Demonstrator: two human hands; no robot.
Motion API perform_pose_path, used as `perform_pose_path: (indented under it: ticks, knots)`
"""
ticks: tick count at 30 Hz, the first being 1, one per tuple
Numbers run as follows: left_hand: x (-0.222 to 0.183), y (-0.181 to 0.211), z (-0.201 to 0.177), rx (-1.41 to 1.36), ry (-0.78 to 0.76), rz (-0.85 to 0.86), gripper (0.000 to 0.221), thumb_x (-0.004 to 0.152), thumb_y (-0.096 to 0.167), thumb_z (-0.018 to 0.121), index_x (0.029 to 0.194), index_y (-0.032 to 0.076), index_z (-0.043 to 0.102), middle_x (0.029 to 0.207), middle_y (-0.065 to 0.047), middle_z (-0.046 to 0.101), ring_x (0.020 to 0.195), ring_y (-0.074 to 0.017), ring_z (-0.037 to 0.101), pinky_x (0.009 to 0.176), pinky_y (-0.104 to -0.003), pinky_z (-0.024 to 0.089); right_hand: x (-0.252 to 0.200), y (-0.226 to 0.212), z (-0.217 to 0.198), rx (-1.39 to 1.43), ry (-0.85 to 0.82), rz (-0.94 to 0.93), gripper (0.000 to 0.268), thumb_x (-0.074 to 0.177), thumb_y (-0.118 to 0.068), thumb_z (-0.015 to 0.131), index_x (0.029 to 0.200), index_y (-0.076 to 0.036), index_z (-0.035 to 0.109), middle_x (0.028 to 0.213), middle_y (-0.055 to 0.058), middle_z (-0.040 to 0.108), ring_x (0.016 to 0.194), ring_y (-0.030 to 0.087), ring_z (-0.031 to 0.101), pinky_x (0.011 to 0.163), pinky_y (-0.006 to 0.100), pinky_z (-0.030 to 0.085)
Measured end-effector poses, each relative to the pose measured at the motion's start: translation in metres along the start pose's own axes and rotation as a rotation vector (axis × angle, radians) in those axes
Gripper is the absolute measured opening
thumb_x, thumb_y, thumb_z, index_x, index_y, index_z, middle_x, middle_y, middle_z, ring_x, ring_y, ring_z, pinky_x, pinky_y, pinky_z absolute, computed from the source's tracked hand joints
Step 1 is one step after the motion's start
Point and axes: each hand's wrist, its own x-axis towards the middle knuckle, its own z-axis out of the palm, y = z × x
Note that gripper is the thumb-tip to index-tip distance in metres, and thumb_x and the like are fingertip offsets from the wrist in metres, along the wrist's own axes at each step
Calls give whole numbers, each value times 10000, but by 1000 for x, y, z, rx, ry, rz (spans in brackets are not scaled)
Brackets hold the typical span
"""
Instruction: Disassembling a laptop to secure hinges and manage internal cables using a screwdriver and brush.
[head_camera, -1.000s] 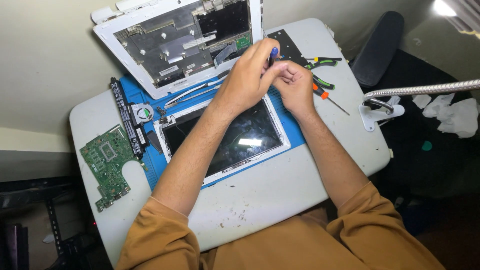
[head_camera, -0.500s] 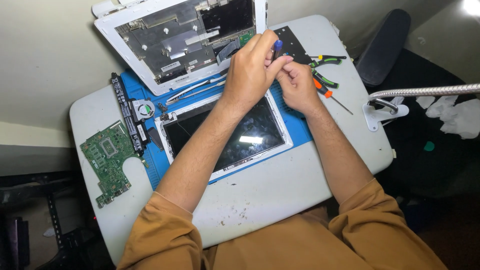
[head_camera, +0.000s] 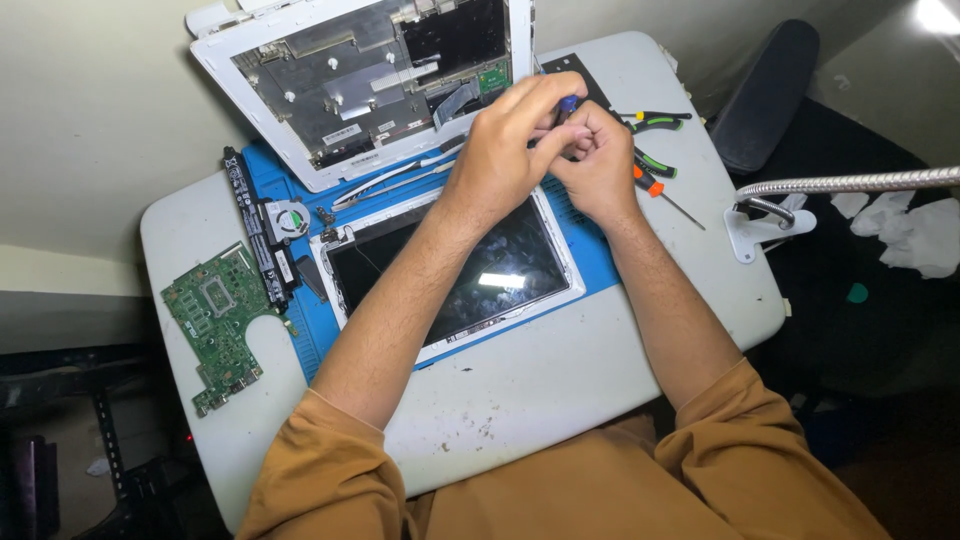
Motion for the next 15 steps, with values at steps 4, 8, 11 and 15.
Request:
perform_pose_path:
  ticks: [4,8,11,15]
  knots:
    - [1,-13,4,55,98,110,261,1017,3,571,1237,140,597,997,-65,593,908,-220,562,841,-327,501,1,-12,-5,74,-215,28,121,999,20,620,1067,-64,566,1018,24,620,1009,102,623,920,254,551]
    - [-1,-15,-4,8,-26,72,368,1053,-44,450,1320,194,536,1035,-33,658,966,-217,571,868,-321,526,6,-20,-13,9,-291,12,145,1047,-14,605,1154,-3,701,1091,57,722,1033,123,664,923,269,552]
    - [-1,-6,-8,67,3,173,335,1023,-15,415,1315,118,511,927,-79,611,890,-262,557,874,-372,481,5,2,-7,63,-87,0,122,950,8,770,1055,19,709,1030,148,767,963,176,750,885,267,637]
    - [-4,-17,5,40,153,199,314,977,105,812,1234,98,630,1003,-65,514,860,-193,557,783,-316,507,6,-11,-4,-138,1,-83,225,831,61,798,787,-86,634,765,-5,663,741,64,567,671,236,469]
